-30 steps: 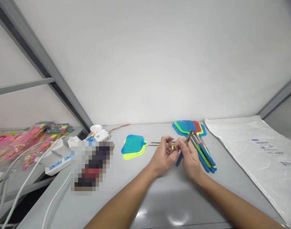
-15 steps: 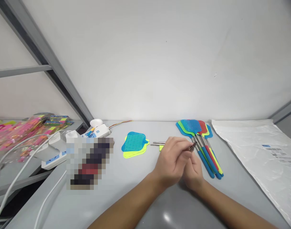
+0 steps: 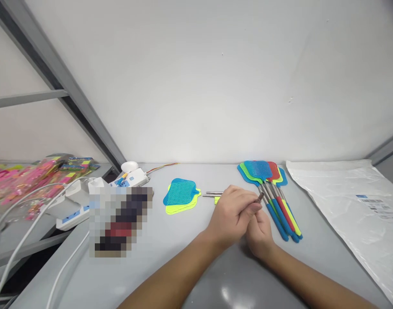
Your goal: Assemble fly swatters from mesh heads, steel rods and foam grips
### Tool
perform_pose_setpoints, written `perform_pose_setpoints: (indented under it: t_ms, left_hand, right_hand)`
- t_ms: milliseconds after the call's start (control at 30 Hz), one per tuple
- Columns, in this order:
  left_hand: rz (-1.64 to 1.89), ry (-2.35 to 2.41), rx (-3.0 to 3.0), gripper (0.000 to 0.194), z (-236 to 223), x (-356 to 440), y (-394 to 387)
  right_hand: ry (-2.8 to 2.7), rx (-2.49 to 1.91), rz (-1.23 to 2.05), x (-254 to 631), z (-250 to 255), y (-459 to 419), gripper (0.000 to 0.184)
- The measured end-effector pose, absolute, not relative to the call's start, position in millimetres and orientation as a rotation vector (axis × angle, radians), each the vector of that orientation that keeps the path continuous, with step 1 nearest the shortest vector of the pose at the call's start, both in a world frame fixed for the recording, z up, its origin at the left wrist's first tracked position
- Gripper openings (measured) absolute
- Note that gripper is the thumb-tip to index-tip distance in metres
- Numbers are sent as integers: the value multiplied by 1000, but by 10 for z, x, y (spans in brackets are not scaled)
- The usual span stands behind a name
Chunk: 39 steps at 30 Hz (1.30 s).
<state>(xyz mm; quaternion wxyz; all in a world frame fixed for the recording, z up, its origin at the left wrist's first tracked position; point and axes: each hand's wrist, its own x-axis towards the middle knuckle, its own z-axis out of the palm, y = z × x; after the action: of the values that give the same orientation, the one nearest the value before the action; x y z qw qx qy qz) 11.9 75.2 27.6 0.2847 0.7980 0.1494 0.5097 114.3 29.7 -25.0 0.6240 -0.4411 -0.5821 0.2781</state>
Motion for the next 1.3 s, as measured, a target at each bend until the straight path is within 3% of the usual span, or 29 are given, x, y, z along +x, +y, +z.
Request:
perform_pose_setpoints:
  t_ms: [400, 633, 800, 933, 1300]
  left_hand:
    - [1435, 440, 2197, 15, 181, 115, 769]
    - [1502, 688, 1760, 20, 243, 50, 760]
    - [1599, 687, 1366, 28, 454, -37, 890]
    - [1559, 755, 1351, 41, 543, -80, 942]
    - [1604, 834, 1094, 41, 515, 61, 874]
  right_hand:
    - [-1346, -995, 649, 1114, -268, 327, 25]
    - [-1463, -1196, 661, 1100, -130, 349, 20]
    - [-1682, -1308, 687, 1101, -96, 314, 31]
    - [-1744, -1329, 734, 1071, -111, 290, 31]
    - [-1682, -1267, 774, 986, -18, 255, 31]
